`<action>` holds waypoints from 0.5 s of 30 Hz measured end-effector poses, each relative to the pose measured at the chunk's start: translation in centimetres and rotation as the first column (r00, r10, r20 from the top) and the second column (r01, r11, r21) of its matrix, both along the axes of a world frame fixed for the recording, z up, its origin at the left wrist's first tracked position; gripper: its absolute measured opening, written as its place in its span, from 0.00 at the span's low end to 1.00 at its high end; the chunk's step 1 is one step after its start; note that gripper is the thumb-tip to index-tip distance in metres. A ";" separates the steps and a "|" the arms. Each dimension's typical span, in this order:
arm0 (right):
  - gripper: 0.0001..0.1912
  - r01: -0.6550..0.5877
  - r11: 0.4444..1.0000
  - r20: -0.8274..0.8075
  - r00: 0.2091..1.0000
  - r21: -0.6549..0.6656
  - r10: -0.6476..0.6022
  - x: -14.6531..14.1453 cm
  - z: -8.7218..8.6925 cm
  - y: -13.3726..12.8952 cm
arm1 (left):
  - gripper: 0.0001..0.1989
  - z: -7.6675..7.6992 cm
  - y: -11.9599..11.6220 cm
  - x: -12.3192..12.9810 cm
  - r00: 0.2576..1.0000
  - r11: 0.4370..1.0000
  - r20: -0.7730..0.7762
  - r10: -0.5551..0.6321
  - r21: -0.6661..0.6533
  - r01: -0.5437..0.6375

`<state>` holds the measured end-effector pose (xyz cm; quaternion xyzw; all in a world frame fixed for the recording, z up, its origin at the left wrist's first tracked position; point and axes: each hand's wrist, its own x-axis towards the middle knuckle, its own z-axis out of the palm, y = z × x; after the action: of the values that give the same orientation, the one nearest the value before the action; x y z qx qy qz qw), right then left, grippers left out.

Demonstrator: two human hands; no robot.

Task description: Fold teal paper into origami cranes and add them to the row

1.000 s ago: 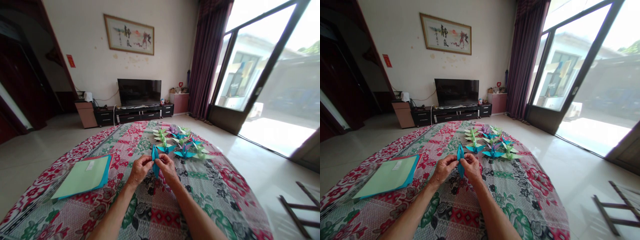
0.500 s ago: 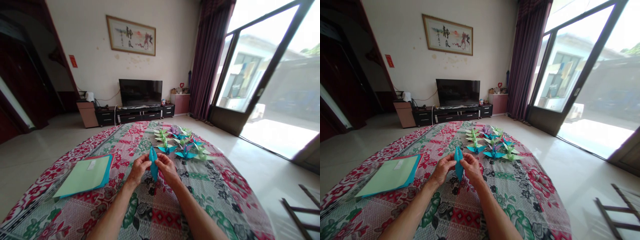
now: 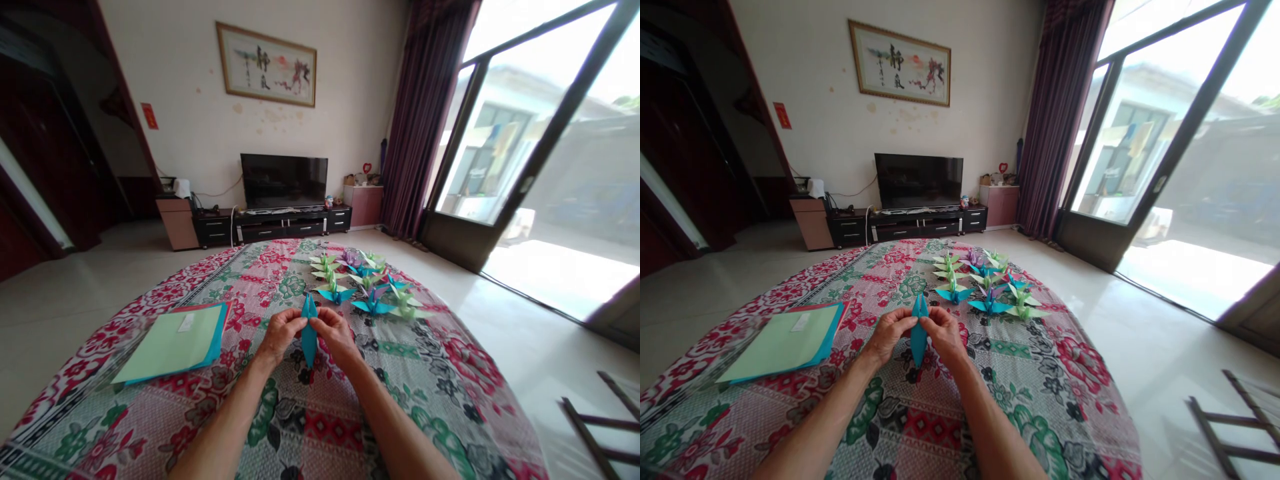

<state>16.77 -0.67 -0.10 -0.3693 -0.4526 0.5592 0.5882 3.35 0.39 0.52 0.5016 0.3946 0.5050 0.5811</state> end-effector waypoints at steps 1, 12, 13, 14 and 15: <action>0.16 0.004 1.000 -0.005 1.000 0.007 -0.004 0.0 0.0 0.0 | 0.11 0.0 0.0 0.0 1.000 1.000 0.000 -0.004 -0.008 0.004; 0.20 -0.130 0.988 -0.052 0.991 -0.084 0.126 0.0 0.1 -0.1 | 0.15 0.1 0.1 -0.1 0.999 0.997 0.046 0.020 -0.070 -0.017; 0.20 -0.151 0.984 -0.040 0.988 -0.094 0.148 0.0 0.0 -0.2 | 0.14 0.1 0.1 -0.1 0.998 0.997 0.044 0.054 -0.052 -0.051; 0.19 -0.169 0.981 -0.023 0.986 -0.098 0.168 -0.1 -0.1 -0.2 | 0.14 0.1 0.2 -0.1 0.995 0.995 0.043 0.088 -0.040 -0.086; 0.19 -0.186 0.978 -0.004 0.982 -0.098 0.187 -0.1 -0.1 -0.3 | 0.14 0.0 0.2 -0.1 0.992 0.993 0.042 0.117 -0.032 -0.116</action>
<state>16.63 -1.00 -0.24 -0.3552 -0.4587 0.6325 0.5132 3.25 0.63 0.57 0.4578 0.4179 0.5429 0.5667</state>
